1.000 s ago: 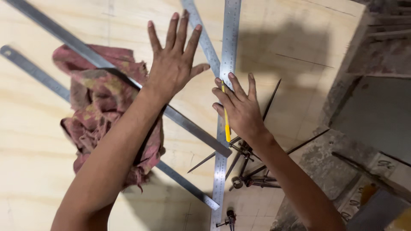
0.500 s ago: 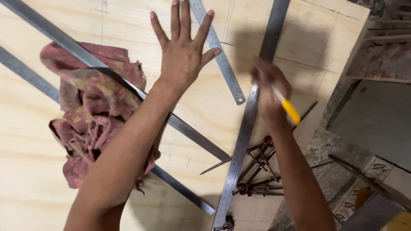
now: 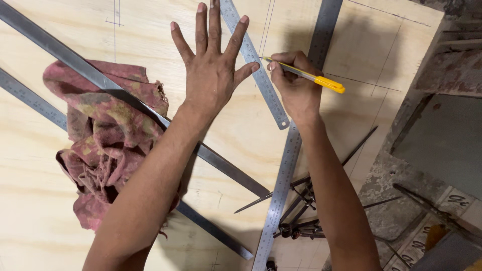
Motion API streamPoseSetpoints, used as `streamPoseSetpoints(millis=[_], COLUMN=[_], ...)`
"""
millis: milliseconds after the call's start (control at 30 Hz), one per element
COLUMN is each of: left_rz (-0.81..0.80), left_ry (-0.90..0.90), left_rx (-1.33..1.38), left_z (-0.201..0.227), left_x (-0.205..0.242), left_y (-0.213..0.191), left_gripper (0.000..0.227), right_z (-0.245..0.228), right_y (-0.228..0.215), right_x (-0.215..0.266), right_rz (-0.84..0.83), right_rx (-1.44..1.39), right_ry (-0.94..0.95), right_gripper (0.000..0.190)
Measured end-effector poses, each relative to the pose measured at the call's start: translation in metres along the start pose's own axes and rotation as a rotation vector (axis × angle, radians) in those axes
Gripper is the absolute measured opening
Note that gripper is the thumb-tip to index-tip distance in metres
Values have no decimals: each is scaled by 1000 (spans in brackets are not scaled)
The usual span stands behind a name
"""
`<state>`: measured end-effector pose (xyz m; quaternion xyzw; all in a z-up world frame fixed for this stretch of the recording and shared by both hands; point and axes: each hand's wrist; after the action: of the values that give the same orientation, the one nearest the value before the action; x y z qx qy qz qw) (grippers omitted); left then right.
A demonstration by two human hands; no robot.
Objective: The person uses a pencil and metal rulers to mark lines on a sheet of plywood, then picks up and inspects a large metal compass tool.
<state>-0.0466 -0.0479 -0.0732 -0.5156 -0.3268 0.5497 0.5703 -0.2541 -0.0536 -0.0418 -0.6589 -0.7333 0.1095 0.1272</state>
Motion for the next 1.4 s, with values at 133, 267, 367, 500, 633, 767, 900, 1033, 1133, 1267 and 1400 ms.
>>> streamPoseSetpoints(millis=[133,267,367,500,633,767,900,1033,1133,1267,1400], left_rz=[-3,-9,-9,-34,-16,8,23,31,28,11,2], left_ry=[-1,-6,0,-18,-16,-35,-14,-5,-4,-2,4], left_rx=[-7,-14,-27,-15,-9,18,5,-11,-11,0,-3], left_z=[1,1,1,0,1,5,4,3,3,3,2], left_x=[0,-2,-1,0,-1,-6,-9,-6,-7,-9,-10], left_y=[0,-2,-1,-1,-1,3,6,8,8,8,6], left_gripper=[88,88,88,86,86,85,85,86,86,87,87], right_z=[0,-2,-2,-4,-10,-15,-16,-13,-11,-11,-11], right_y=[1,3,3,4,4,1,0,1,2,1,-1], right_x=[-1,-3,-2,-2,-5,-6,-7,-5,-5,-4,-4], right_rz=[12,11,2,16,-5,-23,-32,-31,-20,-25,-25], right_rx=[-23,-45,-55,-7,53,45,110,22,-19,-1,55], right_ry=[-22,-30,-27,-42,-72,-58,-89,-64,-46,-61,-73], right_gripper=[9,8,9,8,9,8,8,8,6,6,6])
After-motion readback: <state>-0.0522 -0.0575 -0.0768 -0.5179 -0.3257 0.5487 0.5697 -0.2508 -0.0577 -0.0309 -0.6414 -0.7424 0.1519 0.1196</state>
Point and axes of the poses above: each hand's wrist, its own x-axis away from the middle knuckle, its own y-axis out of the palm, z = x × y, and after that the axes turned 1 degree about x, right-handed
